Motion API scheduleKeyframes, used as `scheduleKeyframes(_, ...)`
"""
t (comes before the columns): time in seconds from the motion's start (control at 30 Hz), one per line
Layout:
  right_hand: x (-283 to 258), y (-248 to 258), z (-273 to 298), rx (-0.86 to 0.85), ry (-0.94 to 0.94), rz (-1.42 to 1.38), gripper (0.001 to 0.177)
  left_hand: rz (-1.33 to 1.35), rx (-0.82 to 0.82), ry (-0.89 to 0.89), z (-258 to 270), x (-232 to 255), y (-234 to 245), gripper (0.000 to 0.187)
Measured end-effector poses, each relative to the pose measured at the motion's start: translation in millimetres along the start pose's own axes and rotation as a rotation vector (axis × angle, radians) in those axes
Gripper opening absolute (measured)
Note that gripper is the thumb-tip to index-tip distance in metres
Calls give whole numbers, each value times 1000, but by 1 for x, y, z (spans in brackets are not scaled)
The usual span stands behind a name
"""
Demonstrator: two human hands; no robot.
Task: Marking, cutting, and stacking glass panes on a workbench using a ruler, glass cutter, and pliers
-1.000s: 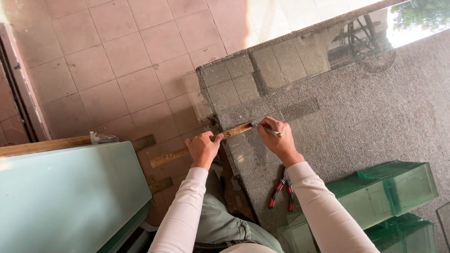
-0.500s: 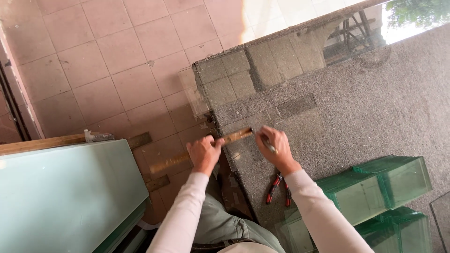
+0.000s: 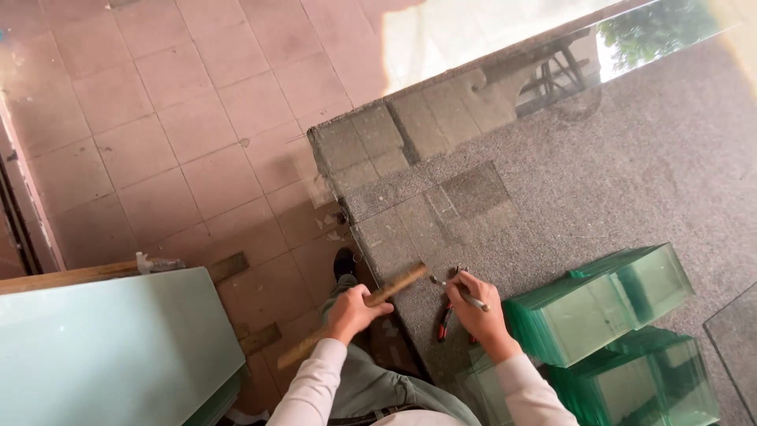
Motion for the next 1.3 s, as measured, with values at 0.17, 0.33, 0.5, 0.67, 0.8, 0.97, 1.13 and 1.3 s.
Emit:
scheduleKeyframes(0.17, -5, 8, 38, 68, 147, -162, 15, 355, 182, 71, -27, 6, 23, 27)
scheduleKeyframes(0.33, 24, -11, 62, -57, -25, -391, 21, 606, 271, 209, -43, -19, 20, 24)
scheduleKeyframes(0.5, 38, -19, 77, -147, -191, -378, 29, 651, 270, 287, -34, -94, 24, 26)
scheduleKeyframes(0.67, 11, -37, 75, -291, -115, -273, 21, 780, 74, 65, 5, -99, 42, 8)
scheduleKeyframes(0.8, -35, -47, 71, -326, 73, -112, 35, 756, -78, -81, 36, -64, 23, 10)
scheduleKeyframes(0.97, -14, -16, 84, -327, 8, -240, 8, 605, -209, -239, 66, 13, -17, 8)
scheduleKeyframes(1.13, 107, 33, 120, -256, -125, 135, 19, 427, -232, -221, 63, 8, -23, 9)
scheduleKeyframes(1.3, 179, 46, 153, -317, -204, 318, 15, 300, -79, -191, 51, -13, 7, 16)
Point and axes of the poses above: each hand's wrist, its own z-axis away from the middle knuckle, its own y-axis out of the back of the hand, x = y × z, the point moved 9 cm from there along -z, towards the middle knuckle, and after that the axes turned 3 degrees about -x, right-handed, at the moved point
